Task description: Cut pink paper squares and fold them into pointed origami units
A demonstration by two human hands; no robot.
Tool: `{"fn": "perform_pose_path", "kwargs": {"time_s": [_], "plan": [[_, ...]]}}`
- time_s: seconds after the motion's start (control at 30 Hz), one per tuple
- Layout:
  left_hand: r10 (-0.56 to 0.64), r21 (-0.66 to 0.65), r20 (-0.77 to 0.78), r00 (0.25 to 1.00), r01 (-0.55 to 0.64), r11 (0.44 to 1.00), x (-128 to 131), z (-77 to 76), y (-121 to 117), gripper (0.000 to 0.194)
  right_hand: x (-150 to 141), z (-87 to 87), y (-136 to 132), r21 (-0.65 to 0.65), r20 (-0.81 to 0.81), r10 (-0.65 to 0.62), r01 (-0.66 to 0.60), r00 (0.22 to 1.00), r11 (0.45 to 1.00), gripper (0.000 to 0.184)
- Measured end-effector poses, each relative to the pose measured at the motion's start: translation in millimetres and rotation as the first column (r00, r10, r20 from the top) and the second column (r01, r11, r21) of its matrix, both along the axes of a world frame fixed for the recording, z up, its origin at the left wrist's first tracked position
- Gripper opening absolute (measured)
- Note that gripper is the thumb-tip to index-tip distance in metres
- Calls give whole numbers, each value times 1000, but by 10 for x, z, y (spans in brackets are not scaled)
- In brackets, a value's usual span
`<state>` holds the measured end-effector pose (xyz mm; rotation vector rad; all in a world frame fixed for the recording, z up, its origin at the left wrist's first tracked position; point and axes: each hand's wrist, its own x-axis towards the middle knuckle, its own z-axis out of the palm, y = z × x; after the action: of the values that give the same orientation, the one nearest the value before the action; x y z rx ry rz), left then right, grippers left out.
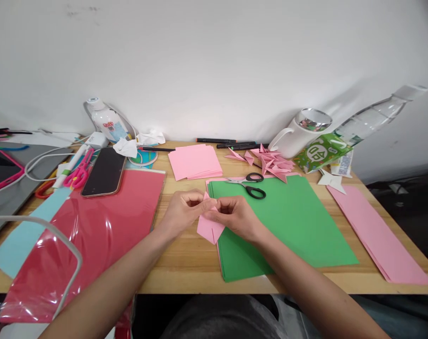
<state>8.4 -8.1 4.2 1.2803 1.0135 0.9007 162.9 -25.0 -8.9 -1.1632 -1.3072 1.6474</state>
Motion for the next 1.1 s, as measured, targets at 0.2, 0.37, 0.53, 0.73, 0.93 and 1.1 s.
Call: {"fn": "perform_pose_path", "kwargs": {"time_s": [0.2,0.37,0.53,0.73,0.93,1.1], "plan": [[117,-15,20,993,-116,993,-9,-21,10,34,-19,6,15,3,30,31,-32,999,999,51],[130,-57,12,991,-129,990,15,-59,-7,37,-34,36,-23,147,94,-33,19,995,989,56],[157,-97,42,987,-152,984,38,-89,-15,39,-56,22,-26,191,119,-82,58,989,980,57],[218,-87,65,974,-212,973,23,-62,25,41,-45,12,0,54,16,-6,5,1000,999,49],[276,-175,163,947,-248,953,32,-36,26,40,-62,-3,-37,122,-54,2,4,999,993,42],[305,-220,206,930,-260,940,23,-35,60,40,-96,-32,-30,59,-99,-91,97,991,994,37]]}}
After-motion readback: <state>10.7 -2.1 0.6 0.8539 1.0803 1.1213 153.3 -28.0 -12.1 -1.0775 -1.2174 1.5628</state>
